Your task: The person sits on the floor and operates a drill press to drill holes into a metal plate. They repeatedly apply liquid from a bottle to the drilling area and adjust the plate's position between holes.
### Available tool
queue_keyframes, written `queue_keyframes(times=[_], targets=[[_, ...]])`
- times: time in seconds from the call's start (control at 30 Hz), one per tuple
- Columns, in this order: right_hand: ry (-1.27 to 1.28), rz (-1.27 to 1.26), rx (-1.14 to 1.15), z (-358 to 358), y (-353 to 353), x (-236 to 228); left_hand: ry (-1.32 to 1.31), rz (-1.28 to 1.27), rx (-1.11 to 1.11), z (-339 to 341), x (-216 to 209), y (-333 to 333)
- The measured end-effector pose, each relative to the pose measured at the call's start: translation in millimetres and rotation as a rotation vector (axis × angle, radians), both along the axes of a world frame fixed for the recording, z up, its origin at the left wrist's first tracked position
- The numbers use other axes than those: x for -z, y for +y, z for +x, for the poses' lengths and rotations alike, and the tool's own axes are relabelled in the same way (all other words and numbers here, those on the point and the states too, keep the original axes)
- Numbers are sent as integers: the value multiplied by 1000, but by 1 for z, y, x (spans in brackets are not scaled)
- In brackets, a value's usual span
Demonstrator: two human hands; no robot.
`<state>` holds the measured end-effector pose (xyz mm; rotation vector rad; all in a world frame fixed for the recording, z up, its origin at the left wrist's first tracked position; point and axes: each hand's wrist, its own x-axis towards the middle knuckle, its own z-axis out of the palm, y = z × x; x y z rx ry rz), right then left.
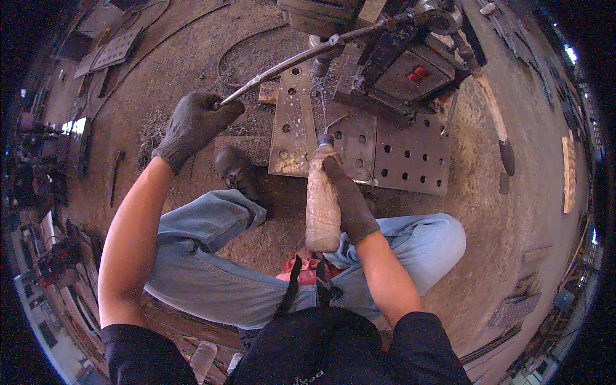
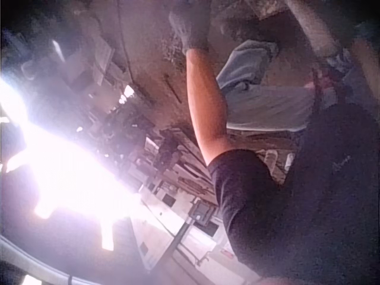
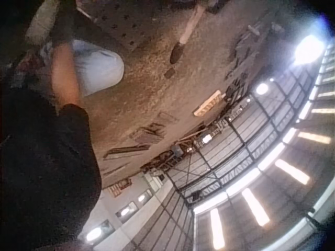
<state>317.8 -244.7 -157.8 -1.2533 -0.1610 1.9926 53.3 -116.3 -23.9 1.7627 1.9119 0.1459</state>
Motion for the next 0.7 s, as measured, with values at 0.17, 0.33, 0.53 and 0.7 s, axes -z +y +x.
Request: queue_keyframes(times=[0.17,0.33,0.53,0.7], targets=[[-152,106,-1,0,-1,2,-6,22,21,4,-4,-2],[-191,283,-9,-9,-4,-20,-43,78,39,1,4,-1],[-242,323,-165,-9,-9,-14,-22,86,20,0,6,-2],[-196,398,-208,-11,-12,-15,-76,162,11,1,15,-7]])
